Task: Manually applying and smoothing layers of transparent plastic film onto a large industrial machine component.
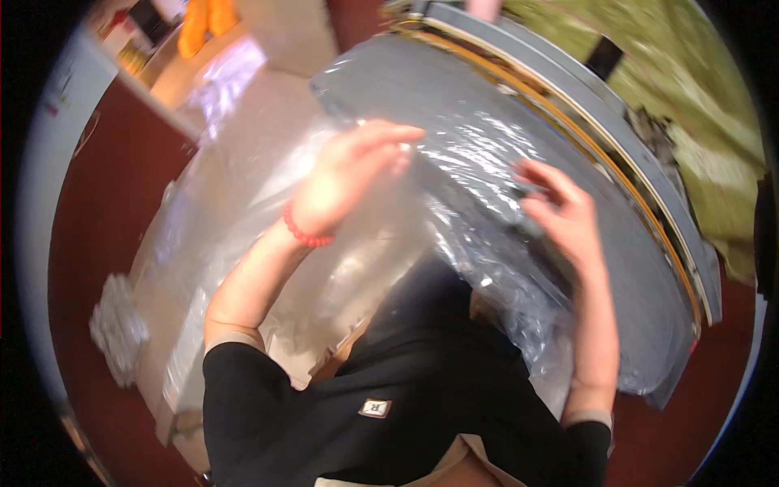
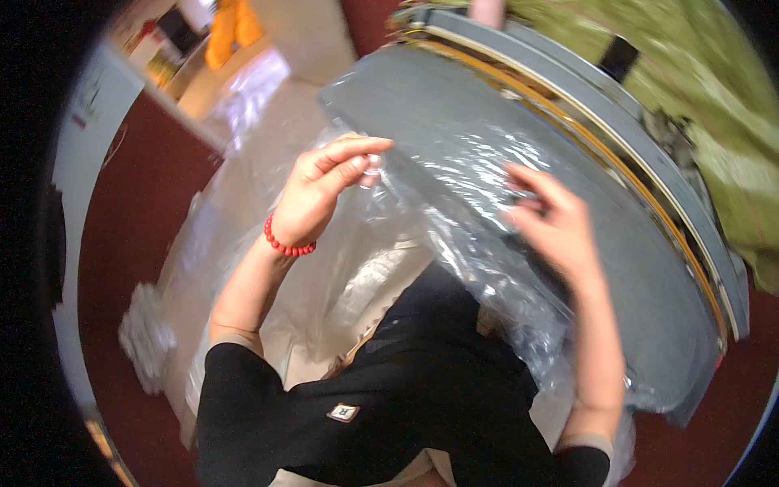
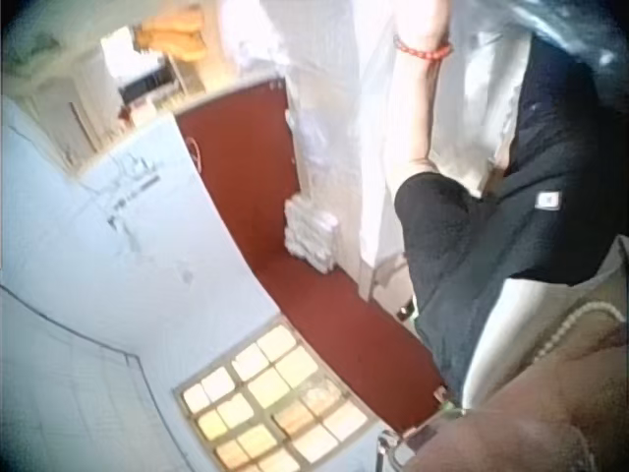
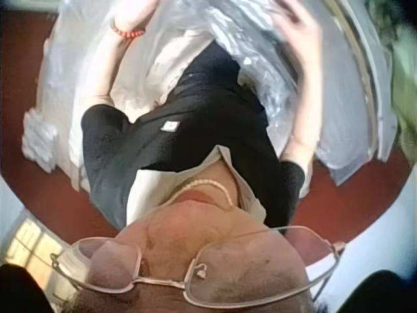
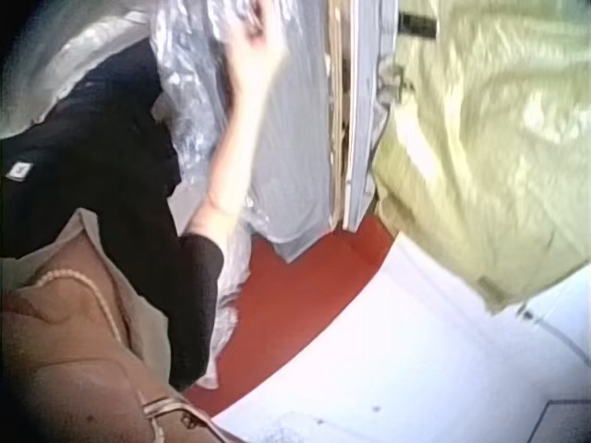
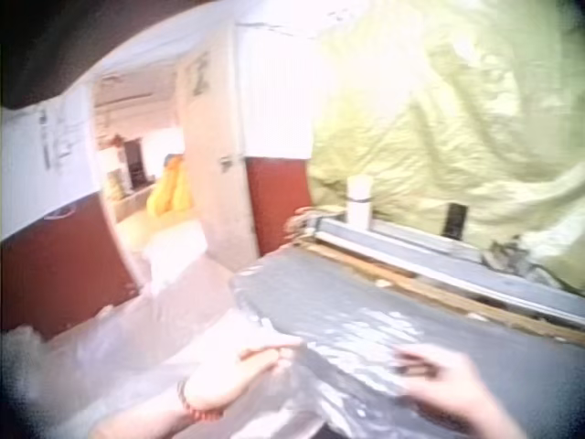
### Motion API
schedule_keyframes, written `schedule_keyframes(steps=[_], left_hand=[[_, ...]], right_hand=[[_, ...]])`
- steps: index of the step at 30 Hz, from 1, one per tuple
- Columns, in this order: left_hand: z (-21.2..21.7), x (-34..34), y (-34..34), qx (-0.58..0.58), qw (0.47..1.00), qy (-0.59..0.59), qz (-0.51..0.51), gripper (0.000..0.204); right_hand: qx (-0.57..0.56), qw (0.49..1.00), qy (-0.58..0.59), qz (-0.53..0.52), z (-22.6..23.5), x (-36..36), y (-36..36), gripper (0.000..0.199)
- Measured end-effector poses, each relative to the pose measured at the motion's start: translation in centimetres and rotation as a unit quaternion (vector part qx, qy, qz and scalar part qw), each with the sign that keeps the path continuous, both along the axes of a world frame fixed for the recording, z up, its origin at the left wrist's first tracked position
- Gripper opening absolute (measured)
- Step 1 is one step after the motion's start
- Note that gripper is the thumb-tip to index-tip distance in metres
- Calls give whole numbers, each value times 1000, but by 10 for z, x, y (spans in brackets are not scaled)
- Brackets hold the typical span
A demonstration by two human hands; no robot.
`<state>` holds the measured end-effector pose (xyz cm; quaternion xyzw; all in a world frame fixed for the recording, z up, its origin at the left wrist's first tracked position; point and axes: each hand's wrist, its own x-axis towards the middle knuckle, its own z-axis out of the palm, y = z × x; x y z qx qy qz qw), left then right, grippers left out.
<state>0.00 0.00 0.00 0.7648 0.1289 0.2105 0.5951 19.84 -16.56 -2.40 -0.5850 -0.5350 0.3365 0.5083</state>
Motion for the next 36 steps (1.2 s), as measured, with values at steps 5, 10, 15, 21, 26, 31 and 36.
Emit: schedule_keyframes(steps=[5, 10, 15, 21, 26, 31, 36], left_hand=[[51, 84, -47, 425, 889, -168, -12, 37], [74, 119, 24, 638, 715, -228, 171, 26], [63, 123, 104, 428, 851, -190, 240, 12], [20, 204, -4, -53, 994, -72, -62, 9], [-1, 250, -83, -83, 986, -76, -122, 8], [-74, 277, -51, 158, 985, -34, -51, 16], [-132, 268, -16, 156, 986, 32, -55, 18]], right_hand=[[55, 944, 310, 97, 1, -19, -9, 46], [-48, 993, -27, 102, -25, 4, -109, 17], [-255, 942, -187, -115, -34, 51, -278, 9], [-99, 679, -300, -663, 2, 103, -487, 4], [339, 511, -30, -789, 35, 127, -534, 11], [141, 507, -239, -816, 11, 157, -498, 31], [-5, 565, -208, -798, -88, 206, -541, 49]])
